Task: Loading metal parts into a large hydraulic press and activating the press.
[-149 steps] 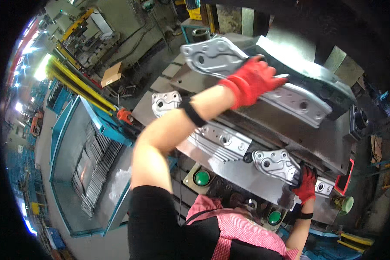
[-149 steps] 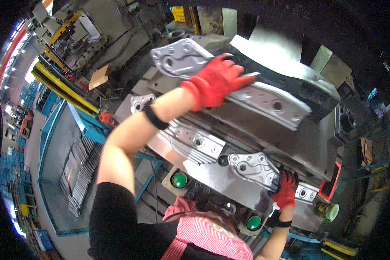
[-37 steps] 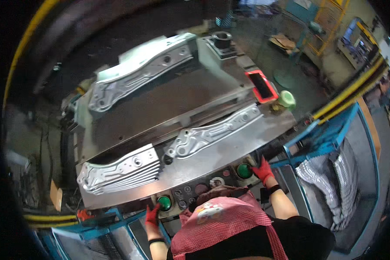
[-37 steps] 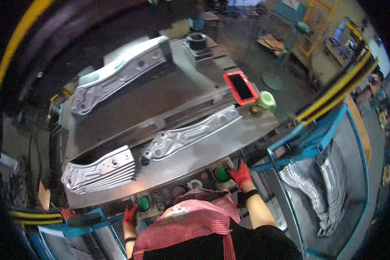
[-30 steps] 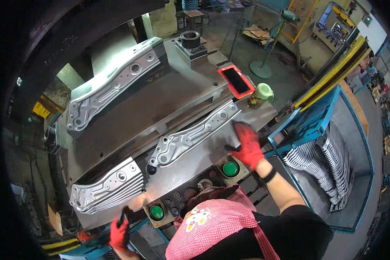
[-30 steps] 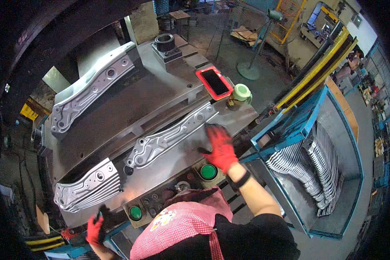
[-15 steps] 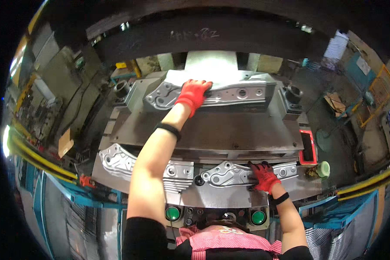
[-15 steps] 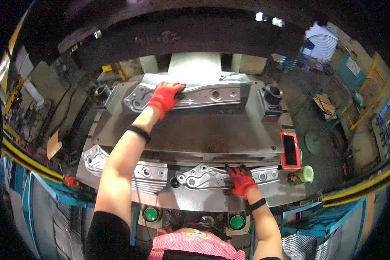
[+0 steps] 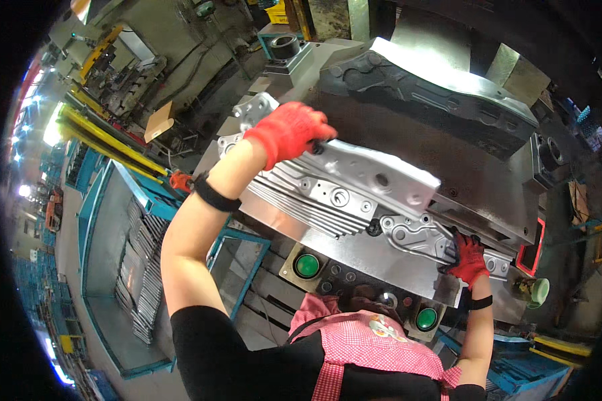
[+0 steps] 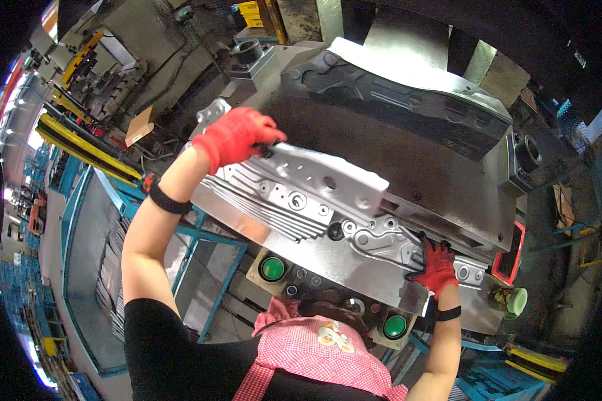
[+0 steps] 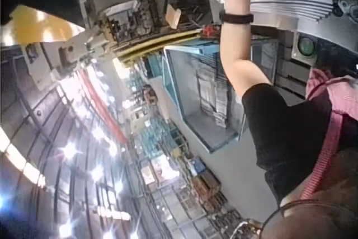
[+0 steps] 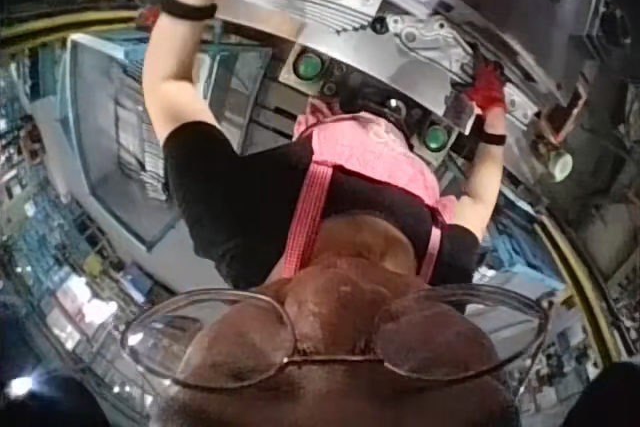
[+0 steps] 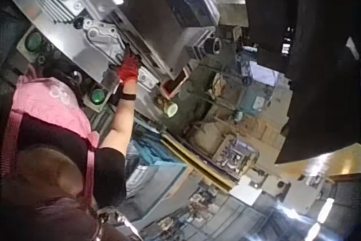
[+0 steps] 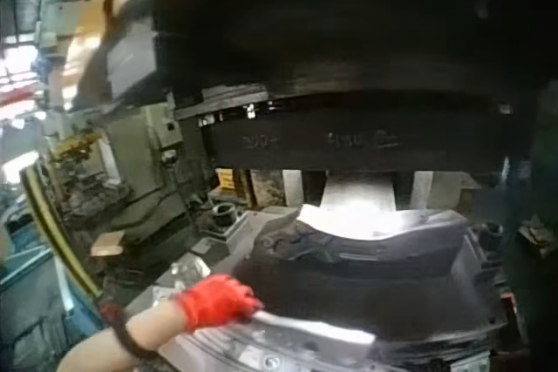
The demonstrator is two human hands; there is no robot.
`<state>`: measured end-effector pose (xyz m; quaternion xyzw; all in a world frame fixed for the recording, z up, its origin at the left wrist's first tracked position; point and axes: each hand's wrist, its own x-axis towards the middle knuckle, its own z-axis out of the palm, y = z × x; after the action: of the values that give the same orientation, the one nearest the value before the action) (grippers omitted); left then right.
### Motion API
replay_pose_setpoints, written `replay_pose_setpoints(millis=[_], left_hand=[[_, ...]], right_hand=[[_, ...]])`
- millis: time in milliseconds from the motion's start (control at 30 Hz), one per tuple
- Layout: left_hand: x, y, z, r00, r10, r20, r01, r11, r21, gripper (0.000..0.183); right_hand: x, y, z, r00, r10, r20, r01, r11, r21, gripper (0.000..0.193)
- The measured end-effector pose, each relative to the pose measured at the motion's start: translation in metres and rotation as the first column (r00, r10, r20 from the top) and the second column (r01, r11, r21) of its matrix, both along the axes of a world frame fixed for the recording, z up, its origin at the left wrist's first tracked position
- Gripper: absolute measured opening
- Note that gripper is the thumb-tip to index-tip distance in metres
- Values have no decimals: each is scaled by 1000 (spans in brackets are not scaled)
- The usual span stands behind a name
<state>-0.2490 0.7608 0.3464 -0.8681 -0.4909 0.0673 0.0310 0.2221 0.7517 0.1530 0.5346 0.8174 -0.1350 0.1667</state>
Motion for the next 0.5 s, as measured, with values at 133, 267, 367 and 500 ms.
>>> replay_pose_setpoints(millis=[133, 267, 367, 500], left_hand=[[-36, -27, -39, 974, 176, -141, -190, 978, -87, 48], [-54, -51, -100, 976, 205, -71, -196, 973, 118, 56], [-51, -69, -123, 941, 276, 194, -325, 899, 294, 57], [-36, -88, -144, 805, 382, 454, -556, 753, 352, 55]], right_hand=[[-3, 0, 4, 996, 29, -89, -25, 999, 45, 118], [0, -12, 0, 984, 70, -166, -48, 990, 130, 116], [0, -44, 29, 984, 80, -156, -24, 942, 334, 109], [4, -58, 80, 969, 171, -178, -7, 739, 674, 100]])
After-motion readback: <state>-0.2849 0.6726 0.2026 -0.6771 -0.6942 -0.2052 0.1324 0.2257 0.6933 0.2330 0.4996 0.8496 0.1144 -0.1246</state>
